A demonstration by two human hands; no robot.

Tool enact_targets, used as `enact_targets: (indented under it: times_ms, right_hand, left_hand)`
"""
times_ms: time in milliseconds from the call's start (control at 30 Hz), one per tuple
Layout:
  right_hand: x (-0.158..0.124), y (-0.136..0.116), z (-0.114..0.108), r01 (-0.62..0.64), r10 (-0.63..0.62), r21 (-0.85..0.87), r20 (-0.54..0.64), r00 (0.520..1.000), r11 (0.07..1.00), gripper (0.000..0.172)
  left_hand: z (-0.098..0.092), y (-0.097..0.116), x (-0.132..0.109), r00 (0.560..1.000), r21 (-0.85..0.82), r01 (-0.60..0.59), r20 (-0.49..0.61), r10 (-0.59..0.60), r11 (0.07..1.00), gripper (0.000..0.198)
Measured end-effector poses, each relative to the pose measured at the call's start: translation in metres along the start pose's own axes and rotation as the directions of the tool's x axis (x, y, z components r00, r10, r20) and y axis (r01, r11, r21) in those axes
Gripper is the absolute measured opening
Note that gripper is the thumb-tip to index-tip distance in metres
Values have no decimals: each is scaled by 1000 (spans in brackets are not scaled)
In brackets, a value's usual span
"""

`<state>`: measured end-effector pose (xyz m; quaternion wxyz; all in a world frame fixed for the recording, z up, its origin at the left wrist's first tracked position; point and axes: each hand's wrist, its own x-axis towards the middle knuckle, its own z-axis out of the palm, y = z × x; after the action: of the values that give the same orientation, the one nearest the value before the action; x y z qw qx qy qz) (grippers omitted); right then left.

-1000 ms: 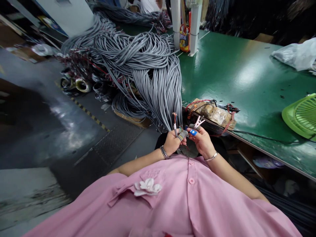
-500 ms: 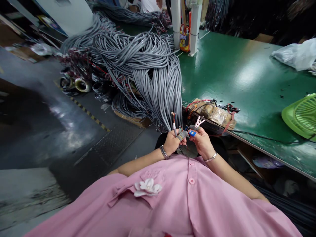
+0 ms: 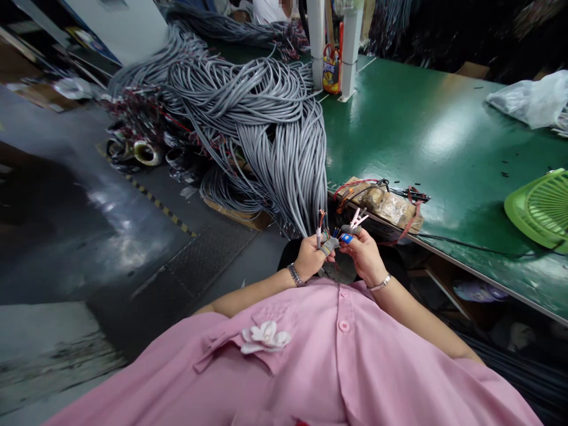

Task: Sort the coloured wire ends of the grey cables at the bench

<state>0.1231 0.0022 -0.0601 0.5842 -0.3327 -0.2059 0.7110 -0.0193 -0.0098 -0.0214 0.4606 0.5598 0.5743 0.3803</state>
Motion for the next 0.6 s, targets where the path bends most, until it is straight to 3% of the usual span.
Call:
enact_targets:
  times_ms: [333,600]
  right_hand:
    - [3,0,-3,-47,47,29,0,999,998,31]
    - [4,0,-7,-31,31,-14,-21,999,999,41]
  left_hand:
    - [0,-1,0,1000,8,11,4,-11,1000,36]
    - [-1,-2,2,1000,10,16,-16,-16,1000,37]
